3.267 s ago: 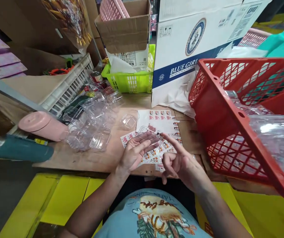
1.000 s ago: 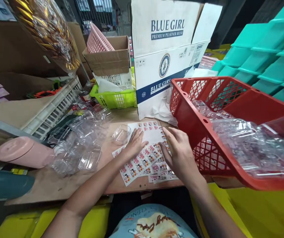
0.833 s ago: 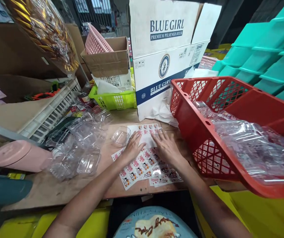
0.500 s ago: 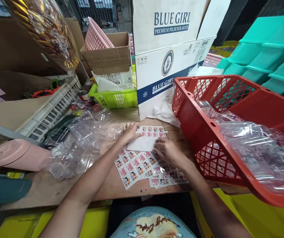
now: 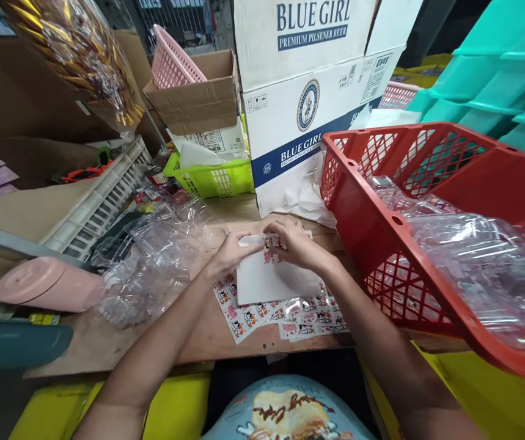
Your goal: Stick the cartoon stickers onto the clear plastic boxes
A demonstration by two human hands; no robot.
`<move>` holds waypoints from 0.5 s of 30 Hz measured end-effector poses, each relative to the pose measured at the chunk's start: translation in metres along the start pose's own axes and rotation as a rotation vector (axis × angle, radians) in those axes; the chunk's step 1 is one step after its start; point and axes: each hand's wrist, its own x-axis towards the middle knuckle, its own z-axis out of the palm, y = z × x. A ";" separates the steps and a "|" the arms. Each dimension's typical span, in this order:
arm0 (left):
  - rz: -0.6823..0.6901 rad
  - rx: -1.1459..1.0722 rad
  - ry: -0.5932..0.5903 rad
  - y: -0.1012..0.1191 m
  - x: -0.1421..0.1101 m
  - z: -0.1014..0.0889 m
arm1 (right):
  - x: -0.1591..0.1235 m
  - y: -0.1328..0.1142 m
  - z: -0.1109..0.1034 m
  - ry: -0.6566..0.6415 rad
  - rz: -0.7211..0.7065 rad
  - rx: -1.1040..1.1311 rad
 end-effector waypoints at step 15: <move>0.188 -0.021 0.133 -0.030 -0.037 0.035 | -0.031 -0.020 0.048 0.360 0.208 0.603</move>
